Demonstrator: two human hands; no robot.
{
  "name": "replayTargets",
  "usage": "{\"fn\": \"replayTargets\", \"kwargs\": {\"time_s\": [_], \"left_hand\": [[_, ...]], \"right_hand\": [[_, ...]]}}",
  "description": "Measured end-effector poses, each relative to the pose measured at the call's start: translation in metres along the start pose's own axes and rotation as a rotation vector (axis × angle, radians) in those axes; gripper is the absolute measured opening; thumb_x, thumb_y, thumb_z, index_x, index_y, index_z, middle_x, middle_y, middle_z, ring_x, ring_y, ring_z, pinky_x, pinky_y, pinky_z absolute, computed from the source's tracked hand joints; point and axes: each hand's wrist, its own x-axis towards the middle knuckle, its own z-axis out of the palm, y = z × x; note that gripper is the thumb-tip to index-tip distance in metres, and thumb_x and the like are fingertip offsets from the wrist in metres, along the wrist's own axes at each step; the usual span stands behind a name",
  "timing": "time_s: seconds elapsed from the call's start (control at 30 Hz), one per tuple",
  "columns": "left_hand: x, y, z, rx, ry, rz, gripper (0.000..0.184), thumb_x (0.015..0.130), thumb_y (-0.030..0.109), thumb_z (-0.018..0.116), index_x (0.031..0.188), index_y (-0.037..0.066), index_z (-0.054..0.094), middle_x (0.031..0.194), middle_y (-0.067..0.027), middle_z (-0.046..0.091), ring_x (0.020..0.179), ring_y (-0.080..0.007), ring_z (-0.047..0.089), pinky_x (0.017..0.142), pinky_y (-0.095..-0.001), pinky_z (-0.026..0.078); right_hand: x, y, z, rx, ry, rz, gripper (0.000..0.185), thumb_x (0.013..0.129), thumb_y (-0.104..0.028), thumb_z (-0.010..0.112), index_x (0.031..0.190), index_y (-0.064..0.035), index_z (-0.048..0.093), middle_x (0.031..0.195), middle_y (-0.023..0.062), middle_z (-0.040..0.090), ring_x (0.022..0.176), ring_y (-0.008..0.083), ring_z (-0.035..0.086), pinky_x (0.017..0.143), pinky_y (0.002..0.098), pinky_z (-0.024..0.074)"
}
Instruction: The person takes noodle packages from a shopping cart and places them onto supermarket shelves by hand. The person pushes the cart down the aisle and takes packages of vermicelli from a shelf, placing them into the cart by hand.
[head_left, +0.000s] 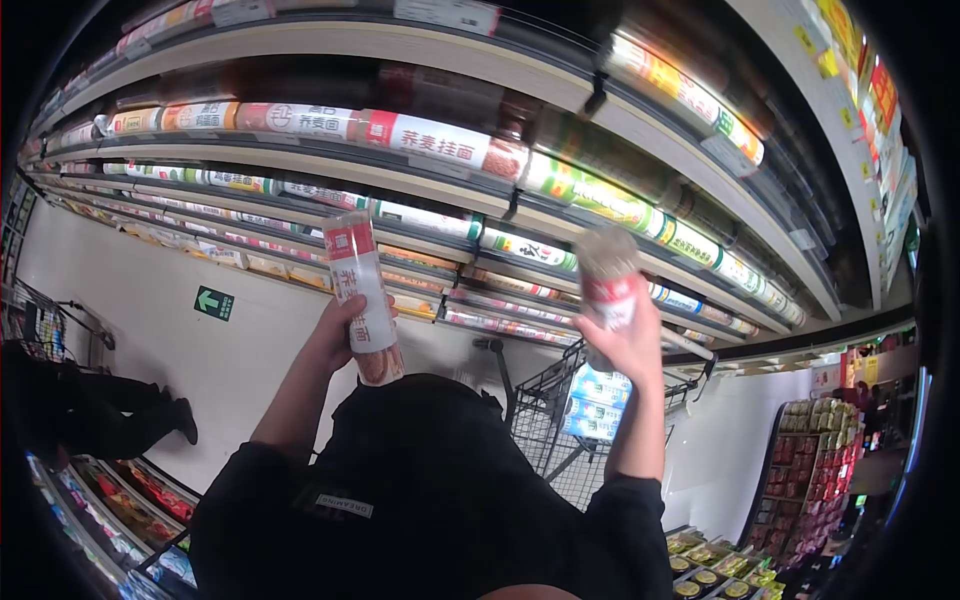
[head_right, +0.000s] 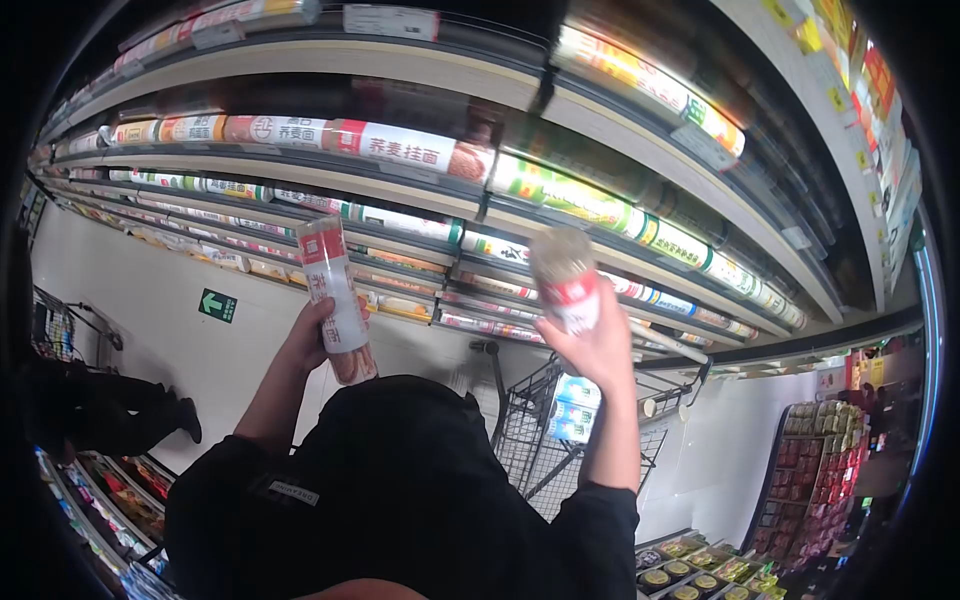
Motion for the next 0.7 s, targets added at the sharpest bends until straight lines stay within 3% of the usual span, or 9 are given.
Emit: {"fn": "replayTargets", "kwargs": {"time_s": [0.17,0.3,0.37,0.47,0.57,0.6,0.7], "left_hand": [[-0.016,0.018,-0.052,0.005,0.02,0.068,0.072,0.086,0.041,0.079,0.136,-0.001,0.05,0.121,-0.0167,0.067,0.11,-0.0295,0.069,0.097,-0.0457,0.059],[-0.034,0.024,-0.099,-0.081,0.068,0.118,0.073,0.089,0.042,0.076,0.139,-0.002,0.048,0.122,-0.0176,0.066,0.112,-0.0308,0.068,0.1,-0.0468,0.057],[-0.042,0.029,-0.124,-0.133,0.081,0.124,0.073,0.091,0.043,0.073,0.141,-0.002,0.046,0.123,-0.0188,0.065,0.113,-0.0319,0.068,0.101,-0.048,0.056],[-0.058,0.042,-0.144,-0.195,0.142,0.166,0.072,0.095,0.042,0.068,0.145,-0.001,0.042,0.126,-0.0203,0.063,0.116,-0.033,0.066,0.102,-0.0497,0.055],[-0.068,0.051,-0.172,-0.233,0.18,0.19,0.07,0.097,0.041,0.066,0.147,0.0,0.039,0.128,-0.0207,0.062,0.118,-0.0333,0.065,0.102,-0.0507,0.054],[-0.073,0.057,-0.176,-0.228,0.172,0.186,0.068,0.097,0.041,0.065,0.147,0.002,0.041,0.127,-0.02,0.062,0.118,-0.0336,0.064,0.103,-0.051,0.053],[-0.08,0.075,-0.177,-0.221,0.29,0.186,0.065,0.097,0.036,0.065,0.143,-0.005,0.043,0.125,-0.0195,0.063,0.118,-0.0324,0.065,0.103,-0.0483,0.054]], "right_hand": [[0.11,-0.114,0.065,-0.307,-0.163,-0.136,0.074,0.076,-0.05,0.086,0.122,-0.002,0.055,0.099,0.0249,0.074,0.094,0.0426,0.074,0.08,0.0471,0.0578],[0.187,-0.169,0.12,-0.64,-0.171,-0.32,0.075,0.079,-0.064,0.076,0.118,-0.0009,0.06,0.098,0.0219,0.075,0.092,0.0407,0.073,0.081,0.0485,0.058],[0.218,-0.2,0.137,-0.698,-0.368,-0.149,0.097,0.078,-0.068,0.076,0.144,-0.0033,0.047,0.103,0.024,0.075,0.107,0.0391,0.071,0.093,0.0472,0.0543],[0.265,-0.181,0.166,-0.642,-0.539,-0.104,0.109,0.079,-0.069,0.075,0.157,-0.0034,0.035,0.13,0.0274,0.066,0.129,0.0382,0.06,0.108,0.0463,0.0467],[0.274,-0.15,0.171,-0.695,-0.323,-0.423,0.117,0.078,-0.071,0.075,0.163,-0.0056,0.026,0.156,0.0256,0.045,0.148,0.0375,0.041,0.121,0.0471,0.0344],[0.276,-0.166,0.161,-0.754,-0.452,-0.374,0.118,0.077,-0.075,0.074,0.162,-0.0071,0.028,0.166,0.0224,0.029,0.154,0.0386,0.028,0.124,0.0487,0.0295],[0.275,-0.165,0.159,-0.789,-0.409,-0.372,0.119,0.076,-0.078,0.072,0.162,-0.0084,0.029,0.164,0.0244,0.033,0.153,0.0388,0.031,0.124,0.0485,0.0298]]}}
